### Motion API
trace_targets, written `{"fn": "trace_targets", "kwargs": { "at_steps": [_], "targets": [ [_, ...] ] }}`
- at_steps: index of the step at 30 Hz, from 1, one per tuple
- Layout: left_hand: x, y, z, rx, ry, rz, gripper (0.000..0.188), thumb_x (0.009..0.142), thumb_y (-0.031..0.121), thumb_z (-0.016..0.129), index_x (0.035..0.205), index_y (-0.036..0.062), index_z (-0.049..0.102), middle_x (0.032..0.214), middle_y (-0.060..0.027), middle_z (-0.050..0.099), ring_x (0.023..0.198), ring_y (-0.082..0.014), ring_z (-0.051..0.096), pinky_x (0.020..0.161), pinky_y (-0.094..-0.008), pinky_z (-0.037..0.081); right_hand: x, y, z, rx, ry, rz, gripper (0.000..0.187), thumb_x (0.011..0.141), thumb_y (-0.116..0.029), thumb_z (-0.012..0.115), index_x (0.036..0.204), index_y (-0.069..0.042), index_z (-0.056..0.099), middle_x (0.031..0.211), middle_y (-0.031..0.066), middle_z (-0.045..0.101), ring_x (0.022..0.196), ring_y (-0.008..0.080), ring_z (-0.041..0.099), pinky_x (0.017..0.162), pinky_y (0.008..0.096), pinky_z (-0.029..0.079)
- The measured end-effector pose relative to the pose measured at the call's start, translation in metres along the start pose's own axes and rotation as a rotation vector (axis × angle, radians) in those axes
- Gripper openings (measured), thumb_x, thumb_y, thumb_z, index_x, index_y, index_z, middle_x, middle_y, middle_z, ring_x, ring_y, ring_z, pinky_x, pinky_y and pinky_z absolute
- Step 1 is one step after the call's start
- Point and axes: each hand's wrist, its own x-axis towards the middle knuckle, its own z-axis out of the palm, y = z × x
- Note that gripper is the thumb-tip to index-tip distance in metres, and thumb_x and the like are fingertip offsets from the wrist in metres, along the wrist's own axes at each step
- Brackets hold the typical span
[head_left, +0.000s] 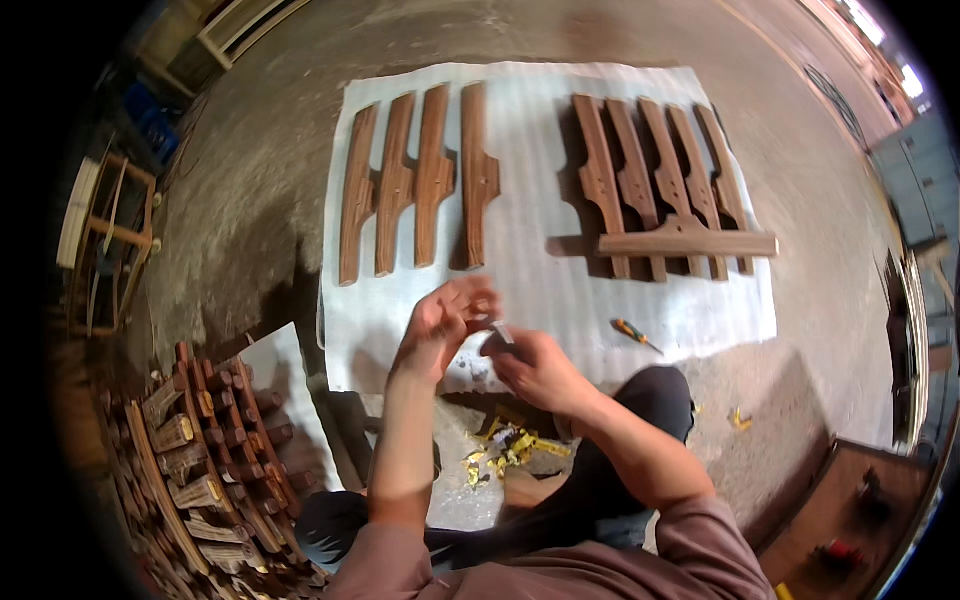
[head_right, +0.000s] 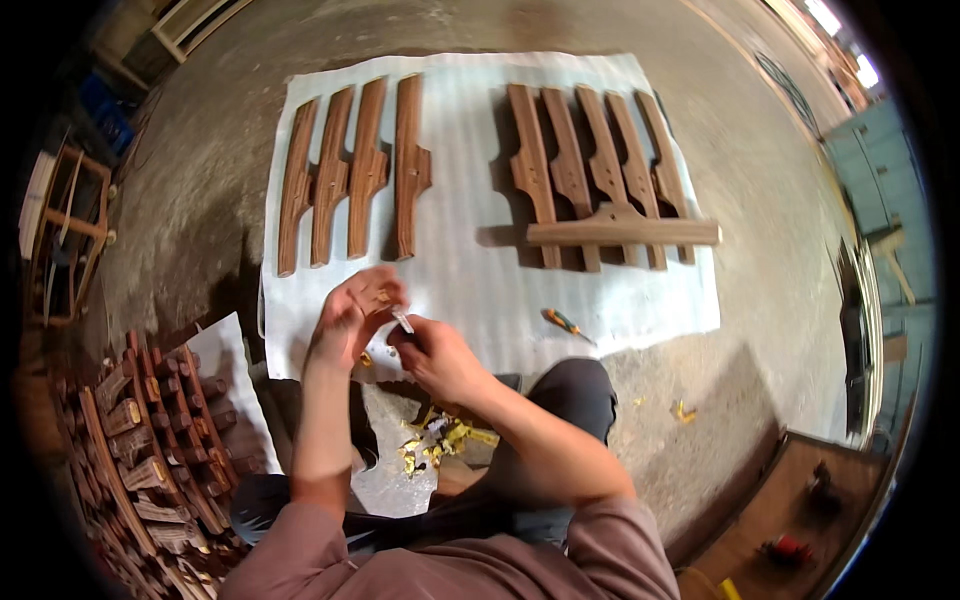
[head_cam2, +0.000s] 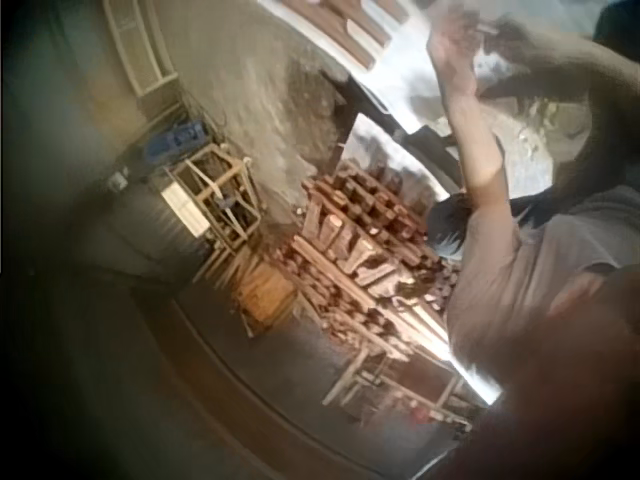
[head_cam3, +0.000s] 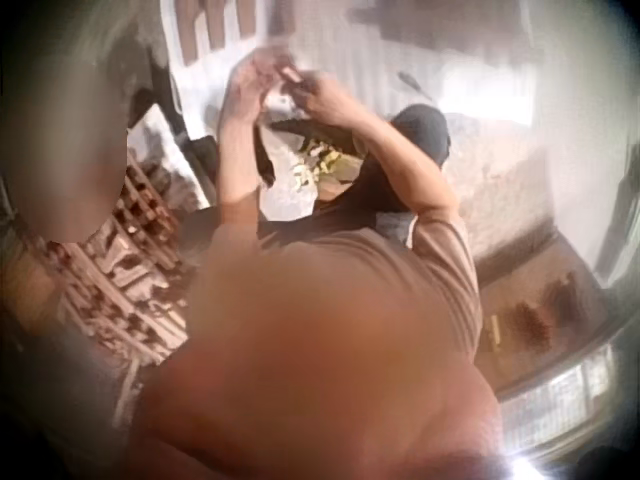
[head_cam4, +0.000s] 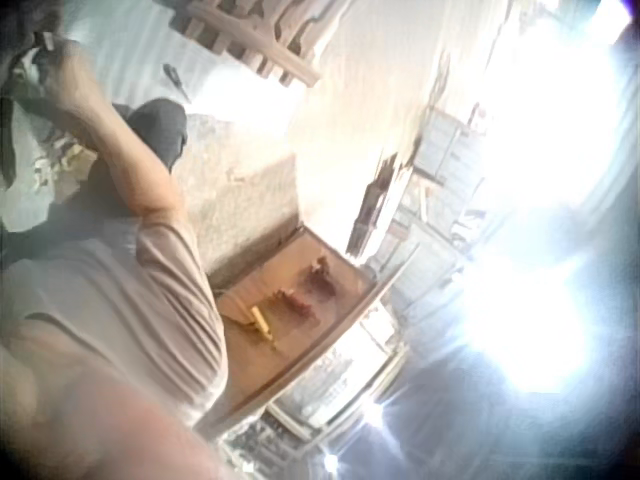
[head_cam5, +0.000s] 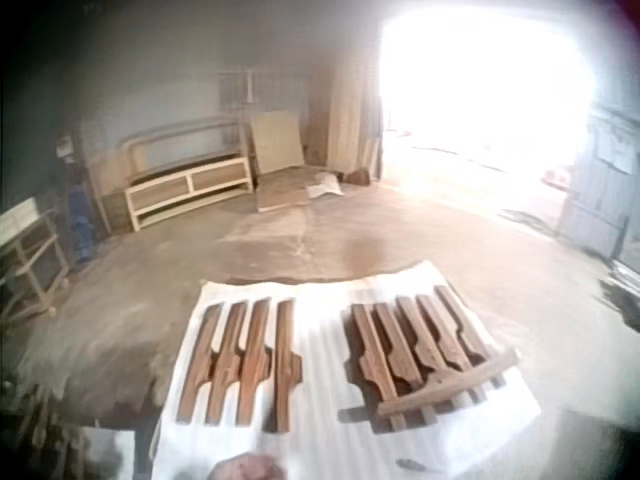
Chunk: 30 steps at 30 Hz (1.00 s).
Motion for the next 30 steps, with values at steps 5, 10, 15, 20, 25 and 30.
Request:
{"fn": "trace_targets", "kwargs": {
  "at_steps": [5, 10, 15, 20, 25, 30],
  "targets": [
    [-0.089, 0.022, 0.005, 0.619, 0.302, -0.003, 0.018, 0.073, -0.011, 0.073, 0.087, -0.0010, 0.069, 0.079, -0.0048, 0.068, 0.078, -0.0126, 0.065, 0.074, -0.0259, 0.052, -0.010, 0.004, 0.024, -0.070, -0.451, 0.104, 0.020, 0.096, -0.018, 0.055, 0.095, 0.001, 0.062, 0.068, 0.0057, 0.058, 0.058, 0.0153, 0.058, 0.054, 0.0315, 0.050],
    [-0.161, 0.042, 0.015, 0.672, 0.348, 0.049, 0.010, 0.078, -0.008, 0.076, 0.085, -0.0011, 0.074, 0.079, -0.0066, 0.072, 0.070, -0.0094, 0.063, 0.067, -0.0220, 0.050, -0.026, -0.001, 0.046, -0.074, -0.764, 0.201, 0.020, 0.098, -0.019, 0.054, 0.097, 0.001, 0.060, 0.072, 0.0022, 0.054, 0.056, 0.0116, 0.050, 0.052, 0.0287, 0.045],
    [-0.208, 0.034, 0.002, 0.760, 0.454, -0.001, 0.010, 0.082, -0.004, 0.074, 0.092, -0.0029, 0.074, 0.082, -0.0090, 0.074, 0.071, -0.0110, 0.065, 0.067, -0.0234, 0.052, -0.028, 0.003, 0.072, -0.203, -0.890, 0.203, 0.020, 0.099, -0.019, 0.054, 0.097, 0.000, 0.060, 0.070, 0.0021, 0.052, 0.056, 0.0128, 0.051, 0.052, 0.0281, 0.045],
    [-0.214, 0.026, 0.022, 0.801, 0.535, 0.140, 0.010, 0.084, 0.002, 0.074, 0.093, -0.0013, 0.076, 0.088, -0.0089, 0.075, 0.080, -0.0107, 0.068, 0.074, -0.0235, 0.052, -0.029, 0.016, 0.071, -0.242, -0.881, 0.209, 0.027, 0.101, -0.026, 0.055, 0.094, -0.001, 0.061, 0.067, 0.0042, 0.054, 0.052, 0.0142, 0.056, 0.049, 0.0294, 0.049],
    [-0.222, 0.041, -0.009, 0.628, 0.823, 0.370, 0.018, 0.091, 0.014, 0.071, 0.083, -0.0025, 0.074, 0.082, -0.0122, 0.073, 0.076, -0.0149, 0.069, 0.073, -0.0280, 0.054, -0.020, 0.022, 0.063, -0.818, -0.895, 0.034, 0.019, 0.093, -0.015, 0.055, 0.087, 0.001, 0.064, 0.065, 0.0125, 0.061, 0.060, 0.0248, 0.066, 0.053, 0.0386, 0.052],
    [-0.243, 0.018, -0.046, 1.254, 0.716, 0.293, 0.022, 0.090, 0.018, 0.067, 0.108, 0.0070, 0.072, 0.088, -0.0077, 0.073, 0.078, -0.0205, 0.070, 0.069, -0.0321, 0.056, -0.010, 0.058, 0.064, -1.466, -0.597, -0.379, 0.011, 0.075, -0.011, 0.061, 0.076, -0.004, 0.069, 0.071, 0.0186, 0.067, 0.071, 0.0341, 0.069, 0.062, 0.0449, 0.053]
  ]
}}
